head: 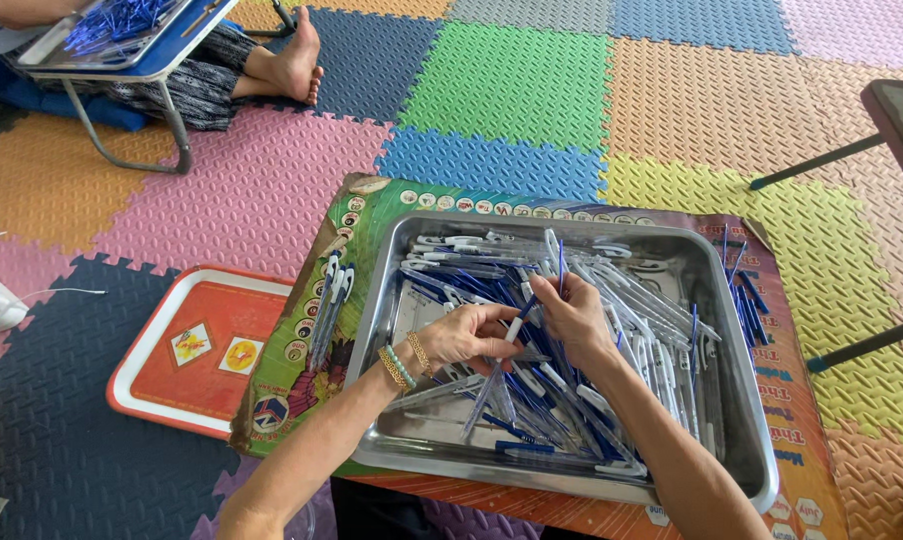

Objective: The person assembles pens by inserting the ink cartridge and spring into the plastic pen body and attaching the cap, handling multiple pens one at a time from a metal tray.

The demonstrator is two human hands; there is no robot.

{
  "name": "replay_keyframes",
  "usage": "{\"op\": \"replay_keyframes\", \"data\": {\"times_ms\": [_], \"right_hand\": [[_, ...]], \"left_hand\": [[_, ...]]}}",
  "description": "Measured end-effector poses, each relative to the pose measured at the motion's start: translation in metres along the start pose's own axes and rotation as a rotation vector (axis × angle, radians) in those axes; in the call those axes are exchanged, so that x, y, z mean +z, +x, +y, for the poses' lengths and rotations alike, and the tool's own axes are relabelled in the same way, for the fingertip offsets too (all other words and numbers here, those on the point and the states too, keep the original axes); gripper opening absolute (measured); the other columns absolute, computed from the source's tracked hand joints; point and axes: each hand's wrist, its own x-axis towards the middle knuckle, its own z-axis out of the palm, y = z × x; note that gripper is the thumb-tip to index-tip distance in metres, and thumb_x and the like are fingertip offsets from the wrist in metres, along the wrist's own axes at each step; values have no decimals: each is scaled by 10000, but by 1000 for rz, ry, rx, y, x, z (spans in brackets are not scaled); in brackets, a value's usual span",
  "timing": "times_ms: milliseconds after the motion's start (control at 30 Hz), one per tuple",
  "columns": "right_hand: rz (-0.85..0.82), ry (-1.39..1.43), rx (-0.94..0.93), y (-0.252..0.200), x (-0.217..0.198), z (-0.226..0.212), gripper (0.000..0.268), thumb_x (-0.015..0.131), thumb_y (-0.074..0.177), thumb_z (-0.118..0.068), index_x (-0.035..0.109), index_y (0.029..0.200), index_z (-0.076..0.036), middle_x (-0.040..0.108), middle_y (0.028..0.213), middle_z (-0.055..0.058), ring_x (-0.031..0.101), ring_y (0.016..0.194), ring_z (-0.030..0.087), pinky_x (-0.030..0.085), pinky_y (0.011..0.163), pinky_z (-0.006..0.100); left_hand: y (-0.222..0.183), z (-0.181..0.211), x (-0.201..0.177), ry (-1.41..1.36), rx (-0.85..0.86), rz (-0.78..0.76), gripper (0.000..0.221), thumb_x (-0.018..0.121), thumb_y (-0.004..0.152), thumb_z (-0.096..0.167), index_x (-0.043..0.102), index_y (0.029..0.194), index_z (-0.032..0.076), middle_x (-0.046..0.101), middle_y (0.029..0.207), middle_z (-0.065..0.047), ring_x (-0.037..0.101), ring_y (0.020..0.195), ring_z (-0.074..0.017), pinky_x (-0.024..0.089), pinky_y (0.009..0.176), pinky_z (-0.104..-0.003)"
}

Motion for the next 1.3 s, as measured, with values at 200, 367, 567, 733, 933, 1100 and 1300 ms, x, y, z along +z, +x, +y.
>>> {"op": "replay_keyframes", "data": {"times_ms": [200,367,567,733,933,1100,1300], "right_hand": [[-41,6,-5,-4,0,-1,335,848,1030,-248,708,1054,56,459,577,18,412,401,56,316,317,205],[-70,45,1,-7,1,-3,294,800,1060,-214,711,1097,64,433,584,-1,395,416,48,305,326,187],[-20,36,-29,3,-6,5,304,816,1058,-247,683,1068,26,506,642,34,408,416,39,300,318,184],[-97,-6,5,-1,-6,5,293,821,1049,-221,693,1065,42,488,611,25,399,398,55,312,315,208],[-121,27,83,1,-7,9,302,762,1092,-259,665,1086,27,539,686,78,350,401,32,259,301,194],[-179,111,202,-6,-6,-4,451,672,1156,-360,641,960,45,348,586,-2,185,444,35,166,356,194],[-118,105,149,-5,-3,-18,377,602,1184,-328,569,1045,20,363,623,16,187,462,37,163,371,200]], "left_hand": [[-6,10,1,-33,-12,-36,604,859,963,107,618,1514,44,828,1145,-117,844,897,-261,718,645,-329],[-4,6,-4,-51,-16,-54,569,832,978,88,607,1498,34,824,1177,-135,844,920,-282,718,649,-355],[-3,7,-5,-33,-27,-78,571,854,961,101,627,1482,42,824,1157,-117,844,913,-286,719,638,-390],[-6,7,-2,-53,-53,-97,608,867,958,106,621,1510,45,821,1156,-140,841,913,-310,721,662,-447],[-3,11,-4,-232,-116,-155,463,791,1041,126,635,1467,32,818,1233,-184,836,1010,-325,729,763,-417],[15,-7,-20,-557,-212,-117,358,717,1096,114,619,1408,-31,809,1201,-269,829,1001,-320,743,736,-358],[20,-19,-23,-564,-222,-143,361,701,1104,147,625,1416,-17,822,1141,-244,834,980,-294,733,744,-281]]}}
